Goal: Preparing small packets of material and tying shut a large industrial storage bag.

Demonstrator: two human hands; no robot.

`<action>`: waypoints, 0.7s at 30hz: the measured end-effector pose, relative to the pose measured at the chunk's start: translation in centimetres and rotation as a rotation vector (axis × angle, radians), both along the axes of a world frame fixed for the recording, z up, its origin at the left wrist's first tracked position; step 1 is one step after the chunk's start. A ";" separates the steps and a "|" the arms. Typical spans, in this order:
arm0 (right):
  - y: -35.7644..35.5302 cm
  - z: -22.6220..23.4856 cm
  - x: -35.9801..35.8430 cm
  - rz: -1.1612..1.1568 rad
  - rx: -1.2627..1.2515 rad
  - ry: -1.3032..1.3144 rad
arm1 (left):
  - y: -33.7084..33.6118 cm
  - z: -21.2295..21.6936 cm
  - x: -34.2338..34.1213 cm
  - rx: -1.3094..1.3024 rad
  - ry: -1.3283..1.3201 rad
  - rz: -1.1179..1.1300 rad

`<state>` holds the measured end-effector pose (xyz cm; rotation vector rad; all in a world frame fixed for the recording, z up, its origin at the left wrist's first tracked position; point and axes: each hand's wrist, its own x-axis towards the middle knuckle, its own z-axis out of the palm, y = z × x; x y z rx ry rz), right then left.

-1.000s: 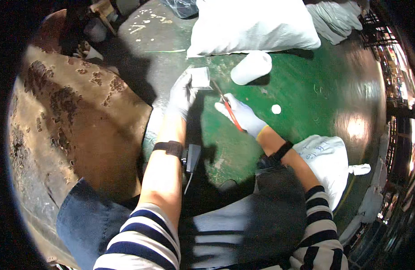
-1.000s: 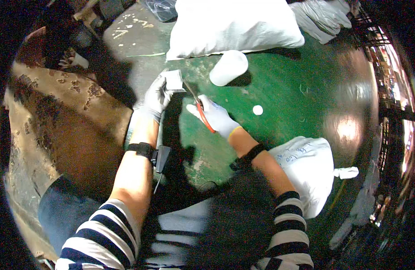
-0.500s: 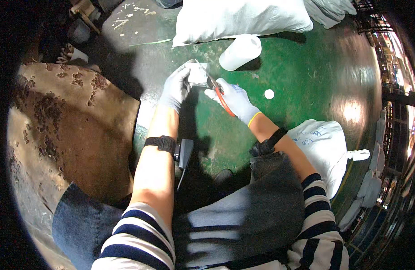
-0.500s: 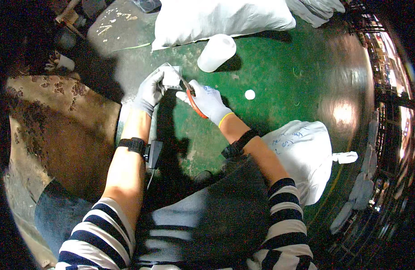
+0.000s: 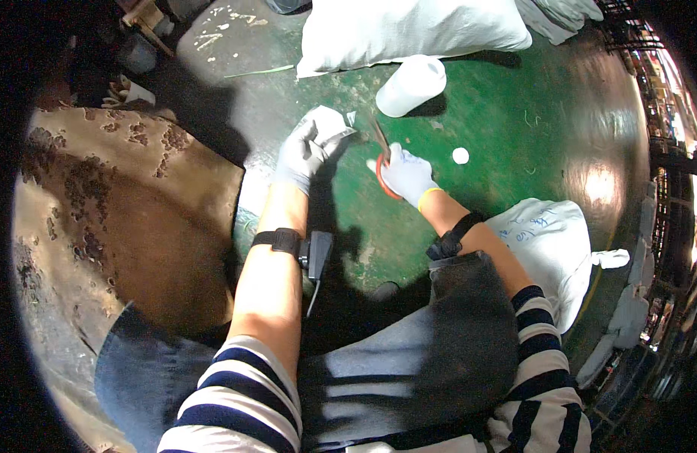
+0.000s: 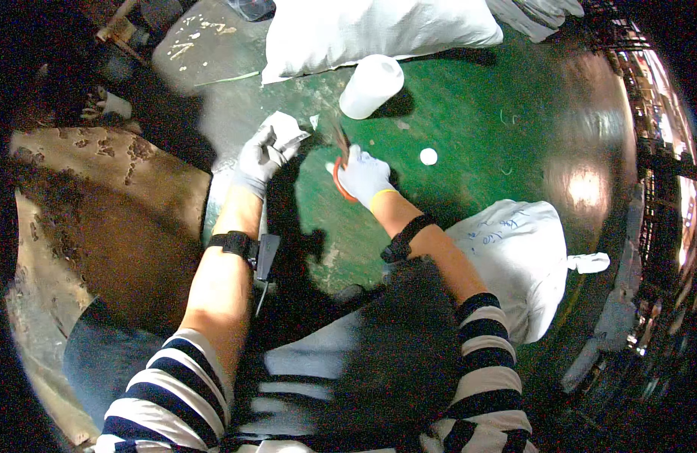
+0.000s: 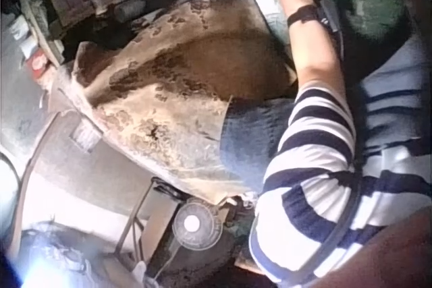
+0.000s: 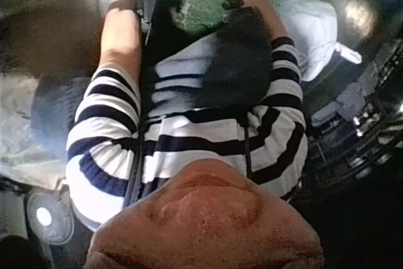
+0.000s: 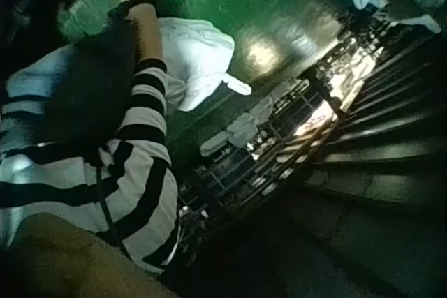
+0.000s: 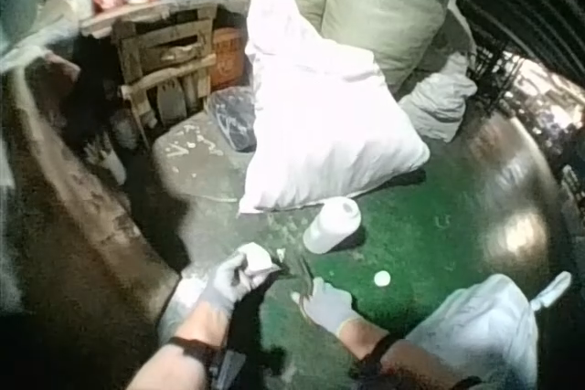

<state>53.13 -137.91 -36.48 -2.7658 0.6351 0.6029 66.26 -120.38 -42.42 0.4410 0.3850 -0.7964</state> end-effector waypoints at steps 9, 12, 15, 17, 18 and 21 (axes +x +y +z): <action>1.2 4.1 2.1 -0.065 0.465 -0.605 | -3.0 7.3 2.2 -0.225 -0.021 0.084; 2.5 7.9 5.6 -0.192 0.594 -1.005 | -5.8 11.2 2.4 -0.281 -0.137 0.084; 2.2 12.1 7.5 -0.406 1.076 -1.097 | -7.7 14.0 2.7 -0.326 -0.192 0.045; -0.3 12.9 7.9 -0.519 1.260 -1.245 | -9.9 16.4 1.3 -0.368 -0.359 0.001; -0.9 13.3 7.8 -0.566 1.329 -1.222 | -10.1 17.1 1.4 -0.481 -0.382 -0.115; -3.5 14.1 7.0 -0.640 1.359 -1.219 | -10.4 19.0 1.6 -0.140 -0.607 -0.187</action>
